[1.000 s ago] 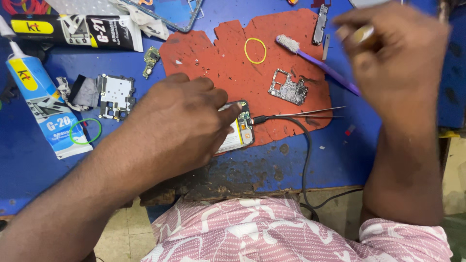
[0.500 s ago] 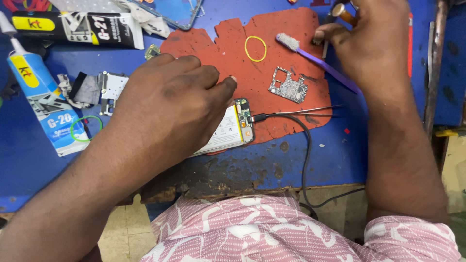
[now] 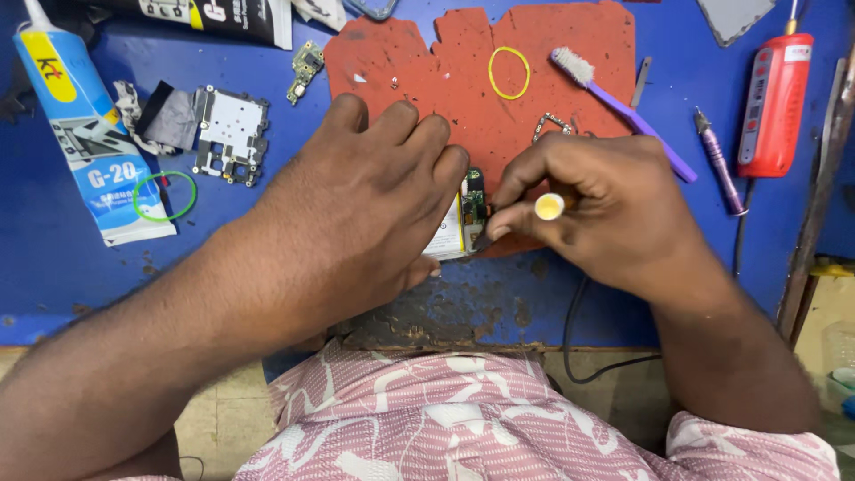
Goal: The person reassembles a smartphone by connecting internal ribbon cables and placing the battery into the chassis. They use tweezers and a screwdriver to secure components and test the device by plugging in a charger and navigating the touchscreen. The person then places the back cover onto the phone and continues to adjust internal parts.
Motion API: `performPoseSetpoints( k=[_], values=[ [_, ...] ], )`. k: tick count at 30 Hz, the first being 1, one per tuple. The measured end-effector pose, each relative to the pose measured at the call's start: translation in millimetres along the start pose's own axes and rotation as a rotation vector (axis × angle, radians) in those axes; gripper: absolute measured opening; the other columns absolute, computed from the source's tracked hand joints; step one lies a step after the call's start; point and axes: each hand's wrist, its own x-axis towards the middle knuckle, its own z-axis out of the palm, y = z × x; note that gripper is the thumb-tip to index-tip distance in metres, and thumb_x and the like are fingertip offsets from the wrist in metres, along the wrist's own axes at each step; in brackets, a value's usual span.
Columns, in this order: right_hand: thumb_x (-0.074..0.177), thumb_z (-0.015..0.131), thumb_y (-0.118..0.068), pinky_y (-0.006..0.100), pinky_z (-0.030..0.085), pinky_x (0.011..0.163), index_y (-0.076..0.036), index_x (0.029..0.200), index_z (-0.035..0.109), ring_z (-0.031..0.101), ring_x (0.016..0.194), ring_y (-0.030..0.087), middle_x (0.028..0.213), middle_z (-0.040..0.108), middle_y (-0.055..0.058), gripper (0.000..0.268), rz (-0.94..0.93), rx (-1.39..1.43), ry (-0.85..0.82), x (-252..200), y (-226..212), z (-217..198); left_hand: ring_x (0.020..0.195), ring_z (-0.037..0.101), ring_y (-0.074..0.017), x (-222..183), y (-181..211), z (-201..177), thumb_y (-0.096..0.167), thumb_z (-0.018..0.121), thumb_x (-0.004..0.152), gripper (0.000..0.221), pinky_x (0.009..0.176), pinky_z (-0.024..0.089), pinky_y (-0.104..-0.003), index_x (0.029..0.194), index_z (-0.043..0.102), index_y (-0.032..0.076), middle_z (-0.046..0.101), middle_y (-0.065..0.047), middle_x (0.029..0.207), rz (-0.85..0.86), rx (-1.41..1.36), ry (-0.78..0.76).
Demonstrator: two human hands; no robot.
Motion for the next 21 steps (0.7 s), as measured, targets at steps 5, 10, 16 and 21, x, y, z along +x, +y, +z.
performPoseSetpoints(
  k=[5, 10, 16, 21],
  values=[
    [0.085, 0.082, 0.004, 0.023, 0.066, 0.069, -0.001, 0.095, 0.069, 0.079, 0.081, 0.012, 0.091, 0.076, 0.006, 0.017, 0.009, 0.018, -0.028, 3, -1, 10, 0.096, 0.055, -0.0212, 1, -1, 4, 0.060, 0.079, 0.065, 0.067, 0.077, 0.043, -0.039, 0.102, 0.065, 0.007, 0.054, -0.004, 0.093, 0.013, 0.038, 0.037],
    [0.079, 0.087, -0.001, 0.025, 0.064, 0.067, -0.002, 0.099, 0.068, 0.076, 0.081, 0.015, 0.095, 0.070, 0.007, 0.027, -0.059, -0.099, -0.034, 7, -2, 16, 0.095, 0.056, -0.0216, 0, -2, 5, 0.063, 0.079, 0.064, 0.070, 0.077, 0.043, -0.039, 0.103, 0.065, 0.006, 0.054, -0.004, 0.093, -0.004, 0.056, 0.029],
    [0.074, 0.089, -0.007, 0.028, 0.063, 0.072, -0.004, 0.105, 0.069, 0.074, 0.087, 0.020, 0.110, 0.066, 0.009, 0.037, -0.075, -0.174, -0.074, 6, -8, 18, 0.091, 0.056, -0.0213, -3, -5, 3, 0.064, 0.078, 0.064, 0.073, 0.073, 0.042, -0.038, 0.104, 0.066, 0.003, 0.055, -0.004, 0.091, -0.030, 0.083, 0.018],
    [0.073, 0.088, -0.012, 0.032, 0.061, 0.072, -0.009, 0.106, 0.072, 0.074, 0.087, 0.023, 0.119, 0.068, 0.008, 0.037, -0.107, -0.318, -0.090, 5, -11, 19, 0.091, 0.056, -0.0209, -5, -5, 3, 0.064, 0.076, 0.066, 0.072, 0.073, 0.042, -0.038, 0.103, 0.067, 0.004, 0.056, -0.004, 0.092, -0.029, 0.098, 0.039]
  ],
)
